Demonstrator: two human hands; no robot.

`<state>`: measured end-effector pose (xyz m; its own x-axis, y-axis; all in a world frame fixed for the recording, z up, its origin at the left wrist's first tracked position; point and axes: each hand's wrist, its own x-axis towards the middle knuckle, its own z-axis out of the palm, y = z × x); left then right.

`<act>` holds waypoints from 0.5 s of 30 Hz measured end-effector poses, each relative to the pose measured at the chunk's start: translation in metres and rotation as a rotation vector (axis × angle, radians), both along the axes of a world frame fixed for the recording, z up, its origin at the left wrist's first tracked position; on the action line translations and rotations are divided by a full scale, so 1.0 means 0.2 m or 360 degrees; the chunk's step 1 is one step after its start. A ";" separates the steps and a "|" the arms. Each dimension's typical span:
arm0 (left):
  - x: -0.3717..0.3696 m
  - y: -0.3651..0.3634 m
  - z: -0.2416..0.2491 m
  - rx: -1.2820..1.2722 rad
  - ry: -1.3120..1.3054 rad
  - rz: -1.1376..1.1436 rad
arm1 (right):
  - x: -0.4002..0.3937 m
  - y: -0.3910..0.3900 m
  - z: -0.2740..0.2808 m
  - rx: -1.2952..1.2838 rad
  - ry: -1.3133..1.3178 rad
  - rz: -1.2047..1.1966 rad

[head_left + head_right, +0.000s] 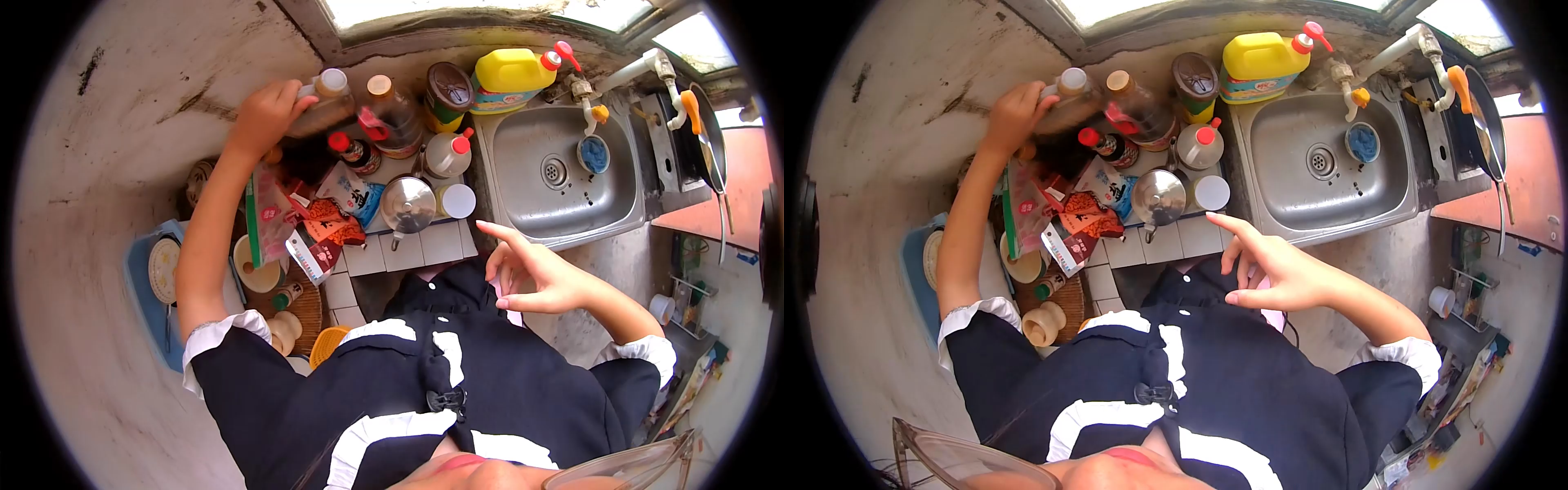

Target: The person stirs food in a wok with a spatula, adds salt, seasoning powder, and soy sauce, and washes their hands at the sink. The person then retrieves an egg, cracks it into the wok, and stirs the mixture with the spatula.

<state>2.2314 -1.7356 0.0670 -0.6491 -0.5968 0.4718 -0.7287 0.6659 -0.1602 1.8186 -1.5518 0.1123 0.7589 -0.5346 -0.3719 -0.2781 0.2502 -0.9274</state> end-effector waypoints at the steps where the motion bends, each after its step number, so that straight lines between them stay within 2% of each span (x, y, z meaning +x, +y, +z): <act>1: 0.00 0.00 -0.02 0.0059 -0.0033 0.0031 | 0.00 0.01 0.00 -0.0003 0.0001 -0.0011; 6: -0.03 -0.05 -0.10 0.0341 -0.0186 0.0158 | -0.04 0.06 -0.03 0.0004 0.0035 -0.0051; 12: -0.07 -0.07 -0.15 0.0865 -0.0420 0.0435 | -0.09 0.14 -0.06 -0.0040 0.0053 -0.0174; 15: -0.05 -0.11 -0.22 0.1061 -0.0483 0.0380 | -0.12 0.17 -0.07 -0.0016 0.0101 -0.0241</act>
